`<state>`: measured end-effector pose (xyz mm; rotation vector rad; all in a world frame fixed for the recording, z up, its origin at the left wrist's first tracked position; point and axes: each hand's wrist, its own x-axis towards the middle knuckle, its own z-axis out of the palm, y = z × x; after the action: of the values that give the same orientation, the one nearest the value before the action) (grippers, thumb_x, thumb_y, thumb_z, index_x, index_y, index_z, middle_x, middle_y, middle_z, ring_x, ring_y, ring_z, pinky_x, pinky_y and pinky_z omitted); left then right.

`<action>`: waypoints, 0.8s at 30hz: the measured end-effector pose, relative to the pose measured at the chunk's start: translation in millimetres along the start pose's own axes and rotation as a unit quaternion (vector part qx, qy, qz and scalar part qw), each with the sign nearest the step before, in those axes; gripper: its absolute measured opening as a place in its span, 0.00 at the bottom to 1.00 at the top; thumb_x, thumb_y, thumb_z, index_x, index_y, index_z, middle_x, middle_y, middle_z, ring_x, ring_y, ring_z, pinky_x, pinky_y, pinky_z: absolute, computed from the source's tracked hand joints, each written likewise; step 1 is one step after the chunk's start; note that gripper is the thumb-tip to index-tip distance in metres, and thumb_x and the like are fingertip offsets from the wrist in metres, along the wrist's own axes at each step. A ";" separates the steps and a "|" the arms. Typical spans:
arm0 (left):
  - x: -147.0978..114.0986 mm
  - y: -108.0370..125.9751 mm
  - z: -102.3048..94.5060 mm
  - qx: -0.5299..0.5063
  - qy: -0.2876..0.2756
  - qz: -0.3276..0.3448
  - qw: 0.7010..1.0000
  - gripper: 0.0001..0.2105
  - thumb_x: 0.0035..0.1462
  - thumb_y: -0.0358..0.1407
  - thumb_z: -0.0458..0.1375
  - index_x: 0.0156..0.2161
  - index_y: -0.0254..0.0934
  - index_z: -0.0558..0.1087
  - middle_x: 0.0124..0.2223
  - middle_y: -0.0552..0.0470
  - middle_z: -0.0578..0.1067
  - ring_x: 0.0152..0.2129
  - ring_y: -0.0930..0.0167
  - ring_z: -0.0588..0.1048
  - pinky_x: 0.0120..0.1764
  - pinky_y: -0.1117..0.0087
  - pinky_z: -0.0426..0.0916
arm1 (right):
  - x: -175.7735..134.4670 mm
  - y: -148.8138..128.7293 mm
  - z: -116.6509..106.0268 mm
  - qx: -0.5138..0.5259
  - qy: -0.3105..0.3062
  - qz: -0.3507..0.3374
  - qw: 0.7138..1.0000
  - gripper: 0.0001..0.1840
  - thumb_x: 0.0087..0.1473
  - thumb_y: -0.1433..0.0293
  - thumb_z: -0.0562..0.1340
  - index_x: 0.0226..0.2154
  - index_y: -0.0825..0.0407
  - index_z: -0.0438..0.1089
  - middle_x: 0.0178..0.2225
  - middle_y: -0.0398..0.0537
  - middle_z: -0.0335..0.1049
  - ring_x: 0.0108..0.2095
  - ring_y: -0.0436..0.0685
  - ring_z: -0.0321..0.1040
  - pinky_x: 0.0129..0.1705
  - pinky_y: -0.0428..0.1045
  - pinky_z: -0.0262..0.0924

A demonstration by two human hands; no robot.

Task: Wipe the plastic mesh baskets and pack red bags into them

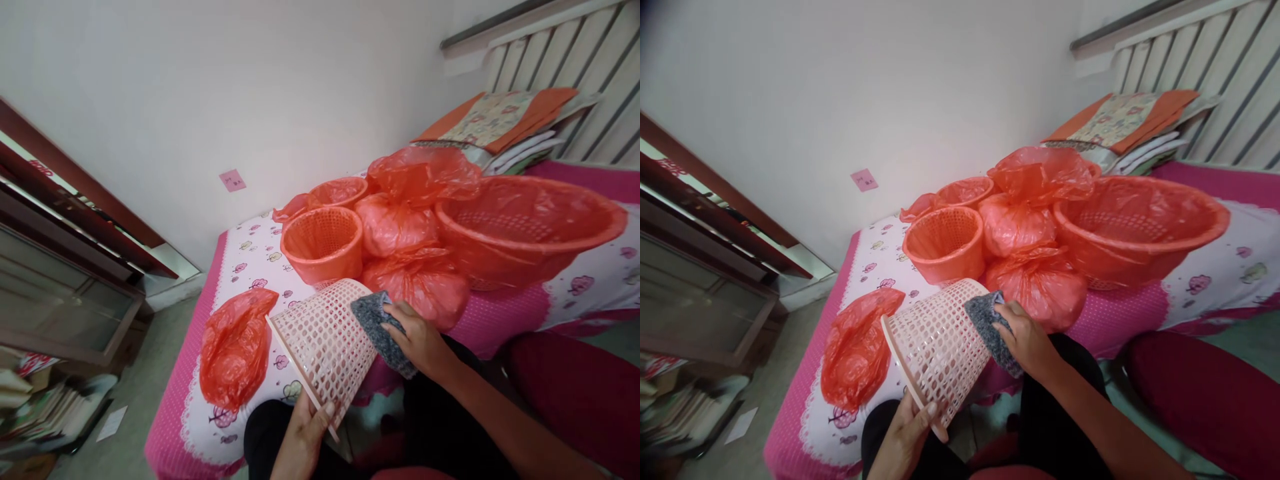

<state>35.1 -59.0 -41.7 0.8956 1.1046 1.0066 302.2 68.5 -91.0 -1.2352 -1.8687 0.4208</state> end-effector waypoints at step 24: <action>-4.1 -7.4 -0.1 0.079 -0.048 0.014 0.996 0.24 0.58 0.52 0.66 0.52 0.37 0.77 0.38 0.47 0.78 0.45 0.59 0.75 0.61 0.54 0.62 | -7.5 -132.9 -1.2 0.095 -0.186 -0.104 0.972 0.14 0.64 0.78 0.55 0.48 0.51 0.70 0.48 0.53 0.66 0.45 0.57 0.70 0.49 0.52 0.69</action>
<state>35.8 -65.2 -47.5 1.0787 1.1032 0.8977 225.5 0.7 -5.8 -0.8627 -2.1874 0.7360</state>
